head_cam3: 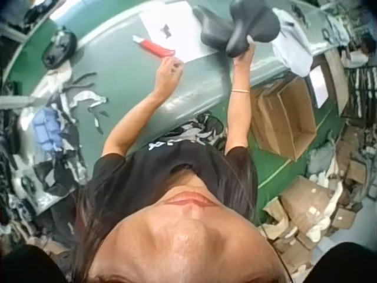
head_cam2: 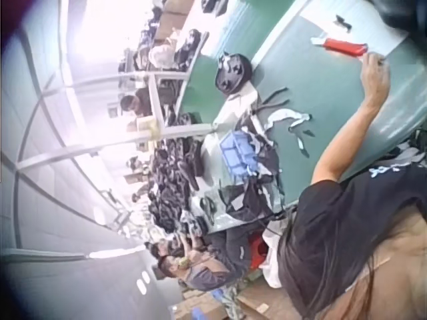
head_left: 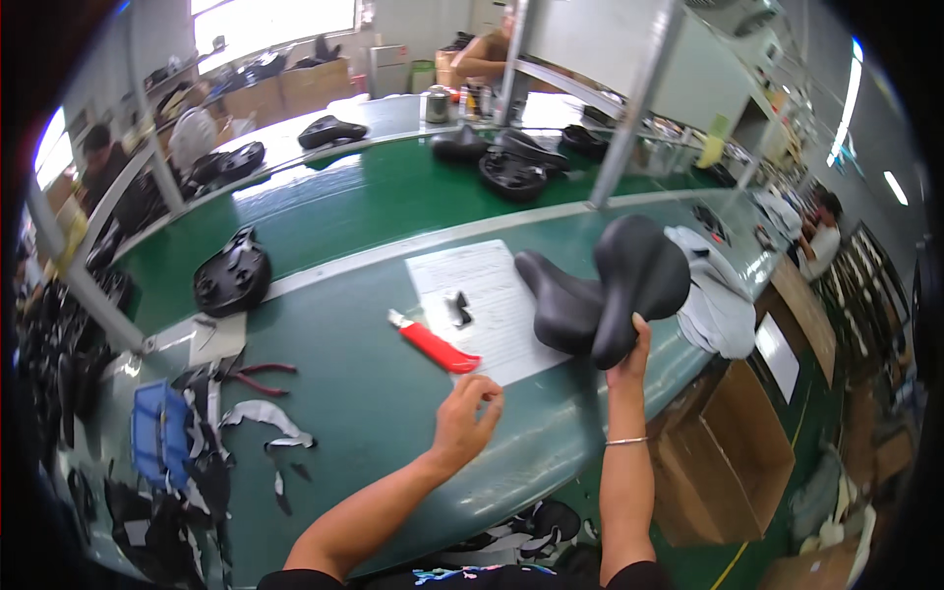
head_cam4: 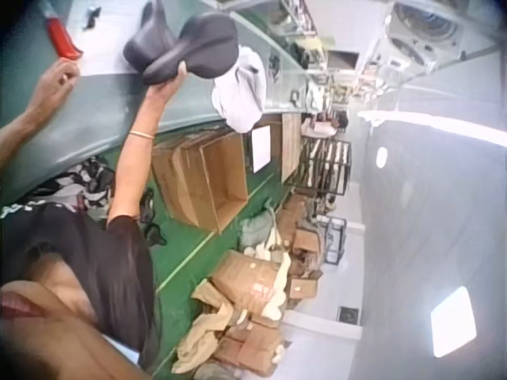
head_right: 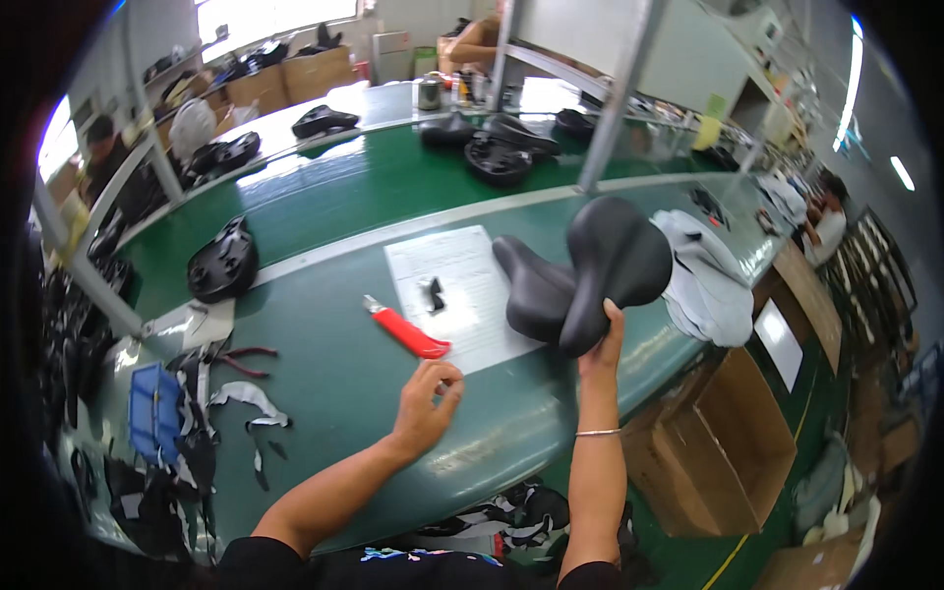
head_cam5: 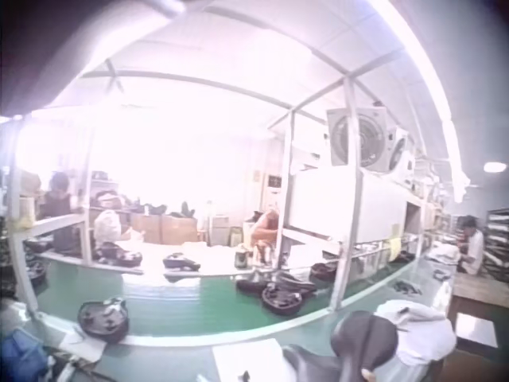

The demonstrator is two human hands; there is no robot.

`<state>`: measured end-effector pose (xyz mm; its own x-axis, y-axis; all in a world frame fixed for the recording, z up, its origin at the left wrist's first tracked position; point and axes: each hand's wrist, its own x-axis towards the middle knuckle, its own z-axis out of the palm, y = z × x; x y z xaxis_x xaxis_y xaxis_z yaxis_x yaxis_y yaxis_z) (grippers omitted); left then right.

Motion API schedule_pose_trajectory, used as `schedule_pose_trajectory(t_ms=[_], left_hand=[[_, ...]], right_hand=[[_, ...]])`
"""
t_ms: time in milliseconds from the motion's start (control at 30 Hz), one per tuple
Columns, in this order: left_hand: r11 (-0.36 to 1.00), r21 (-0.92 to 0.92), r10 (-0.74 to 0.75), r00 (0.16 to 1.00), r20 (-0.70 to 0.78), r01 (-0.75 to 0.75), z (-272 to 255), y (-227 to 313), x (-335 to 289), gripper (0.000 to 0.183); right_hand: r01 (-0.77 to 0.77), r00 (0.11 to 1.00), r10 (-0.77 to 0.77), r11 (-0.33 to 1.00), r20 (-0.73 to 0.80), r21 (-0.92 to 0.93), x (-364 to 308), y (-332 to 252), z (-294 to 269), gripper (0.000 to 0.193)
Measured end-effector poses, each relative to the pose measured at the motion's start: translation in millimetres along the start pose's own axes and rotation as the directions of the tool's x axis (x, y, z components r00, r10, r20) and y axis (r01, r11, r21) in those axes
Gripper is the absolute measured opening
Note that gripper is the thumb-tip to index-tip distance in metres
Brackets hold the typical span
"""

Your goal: The person uses a red utility knife to trim excess black fabric and foam from the underside of bicycle seats. They repeatedly cut the material, peel away the loose strips, and discard them onto the green workbench. The person handles multiple seats, moving finished ones aside and picking up new ones to continue the trimming process.

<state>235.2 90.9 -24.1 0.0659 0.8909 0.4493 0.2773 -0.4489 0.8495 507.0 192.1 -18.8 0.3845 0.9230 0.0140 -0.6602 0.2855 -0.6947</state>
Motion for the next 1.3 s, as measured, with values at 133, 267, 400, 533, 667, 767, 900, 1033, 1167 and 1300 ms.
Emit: schedule_pose_trajectory(t_ms=[133,267,400,533,667,767,900,1033,1167,1300], left_hand=[[0.985,0.066,-0.148,0.974,-0.172,0.162,-67.9,-38.1,-20.7,0.006],[0.957,-0.144,-0.279,0.938,-0.204,0.253,-61.3,-41.2,-21.9,0.005],[0.934,-0.178,-0.352,0.883,-0.31,0.31,-64.7,-43.0,-18.3,0.006],[0.913,-0.274,-0.375,0.888,-0.266,0.303,-64.4,-39.9,-18.9,0.008],[0.822,-0.444,-0.484,0.848,-0.214,0.357,-77.9,-43.7,-16.9,0.006],[0.822,-0.441,-0.49,0.842,-0.226,0.36,-87.5,-46.2,-13.0,0.006],[0.765,-0.472,-0.582,0.784,-0.215,0.438,-100.1,-44.6,-7.5,0.008],[0.745,-0.48,-0.616,0.753,-0.23,0.463,-109.1,-51.4,-8.4,0.009],[0.711,-0.458,-0.653,0.742,-0.15,0.533,-110.7,-44.2,-11.9,0.009],[0.591,-0.584,-0.733,0.673,-0.1,0.557,-119.5,-48.2,-14.8,0.007]], right_hand=[[-0.441,0.888,0.448,0.764,-0.105,-0.472,4.0,-13.4,65.8,0.058],[-0.17,0.985,-0.093,-0.42,-0.144,-0.891,51.1,-41.2,77.6,0.052],[0.719,0.531,-0.289,-0.344,0.797,-0.604,-19.5,29.4,143.7,0.018],[0.859,0.506,0.446,-0.181,0.739,-0.479,-66.1,125.0,153.2,0.041],[0.771,0.591,0.57,-0.191,0.571,-0.608,-62.1,162.8,145.8,0.043],[0.708,0.648,0.568,-0.204,0.508,-0.676,-34.6,169.2,169.4,0.05],[0.587,0.784,0.008,0.312,0.62,-0.747,56.8,184.9,212.7,0.049],[0.246,0.907,0.119,0.629,0.404,-0.737,138.8,219.1,260.9,0.036],[-0.085,0.945,0.26,0.781,0.199,-0.619,243.7,290.4,257.0,0.043],[-0.224,0.927,0.329,0.872,0.182,-0.436,295.5,359.7,281.5,0.063]])
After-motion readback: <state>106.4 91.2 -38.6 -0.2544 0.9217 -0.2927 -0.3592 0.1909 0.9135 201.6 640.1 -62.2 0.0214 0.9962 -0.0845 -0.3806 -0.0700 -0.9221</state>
